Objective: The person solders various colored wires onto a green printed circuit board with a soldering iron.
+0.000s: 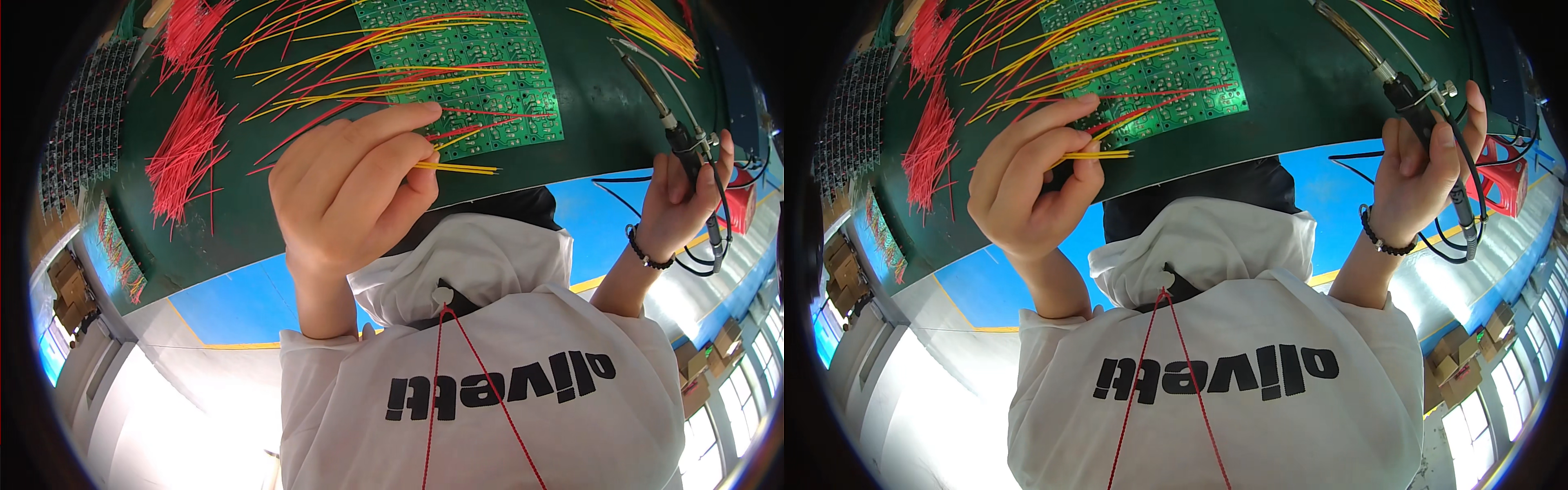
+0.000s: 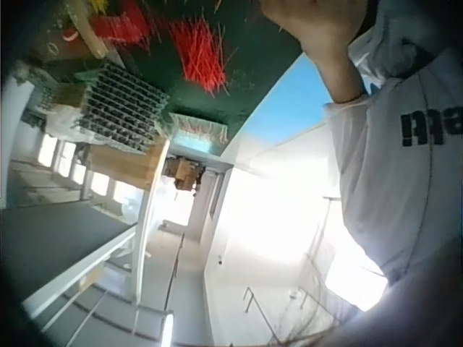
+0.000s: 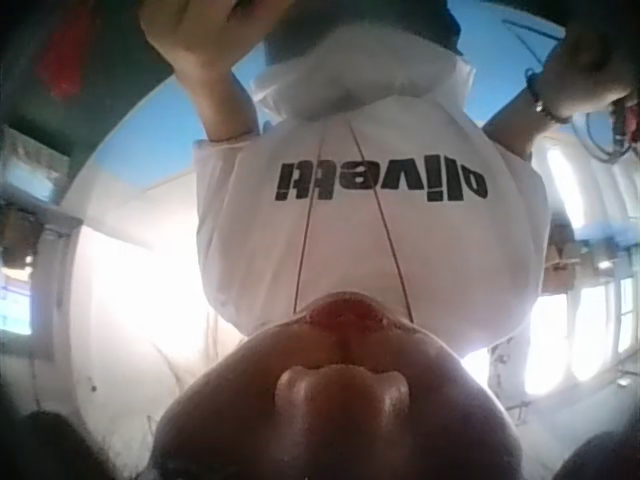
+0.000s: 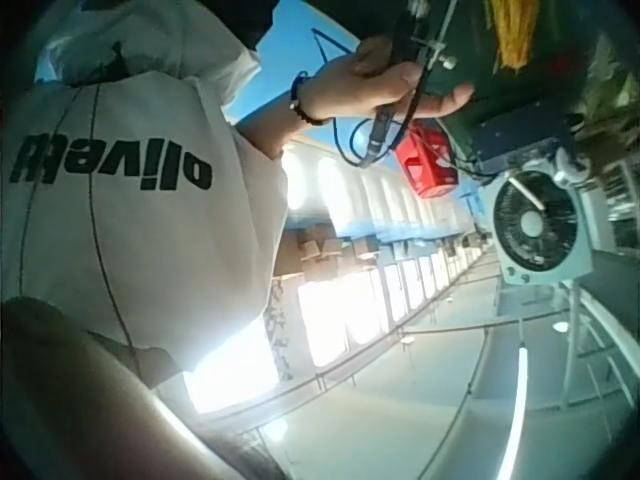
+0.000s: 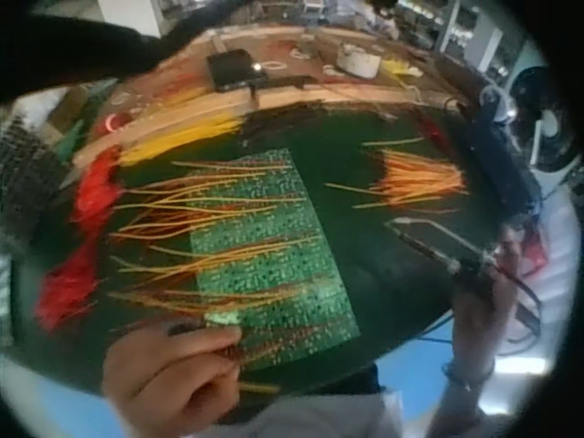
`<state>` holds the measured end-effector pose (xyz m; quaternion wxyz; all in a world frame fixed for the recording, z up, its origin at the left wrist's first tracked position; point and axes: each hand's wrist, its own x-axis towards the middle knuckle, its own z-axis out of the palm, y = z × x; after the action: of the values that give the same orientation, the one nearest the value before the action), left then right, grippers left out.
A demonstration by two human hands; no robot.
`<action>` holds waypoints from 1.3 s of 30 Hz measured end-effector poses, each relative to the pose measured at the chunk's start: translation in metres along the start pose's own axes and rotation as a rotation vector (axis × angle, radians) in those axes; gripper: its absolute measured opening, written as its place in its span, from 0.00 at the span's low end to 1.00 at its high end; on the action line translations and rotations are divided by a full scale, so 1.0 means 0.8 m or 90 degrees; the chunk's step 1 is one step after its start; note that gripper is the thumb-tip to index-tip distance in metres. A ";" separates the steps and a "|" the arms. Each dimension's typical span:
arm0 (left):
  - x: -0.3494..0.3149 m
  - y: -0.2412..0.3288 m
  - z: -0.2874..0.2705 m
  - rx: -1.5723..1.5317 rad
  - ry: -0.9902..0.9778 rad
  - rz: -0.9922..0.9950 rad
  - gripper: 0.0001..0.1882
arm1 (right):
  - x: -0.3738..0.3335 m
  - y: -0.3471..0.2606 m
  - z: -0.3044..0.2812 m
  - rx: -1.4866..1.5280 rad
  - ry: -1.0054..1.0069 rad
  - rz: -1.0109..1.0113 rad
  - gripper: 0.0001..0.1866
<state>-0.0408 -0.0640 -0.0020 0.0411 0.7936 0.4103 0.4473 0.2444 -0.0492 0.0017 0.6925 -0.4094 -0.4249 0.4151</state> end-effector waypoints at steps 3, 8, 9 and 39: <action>0.001 0.004 -0.004 -0.008 0.001 -0.018 0.07 | 0.002 0.000 0.002 -0.042 0.040 0.021 0.24; 0.000 0.007 0.000 -0.002 0.037 -0.048 0.09 | 0.005 0.000 -0.002 -0.059 0.019 0.035 0.24; 0.001 0.008 -0.001 0.003 0.033 -0.050 0.09 | 0.005 0.000 -0.004 -0.033 -0.006 0.040 0.24; 0.008 0.004 -0.004 -0.007 -0.116 -0.025 0.10 | -0.038 0.009 0.010 0.029 -0.196 0.044 0.34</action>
<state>-0.0393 -0.0625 0.0058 0.0914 0.8224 0.4181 0.3748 0.2262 -0.0730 -0.0103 0.6135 -0.3400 -0.5019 0.5060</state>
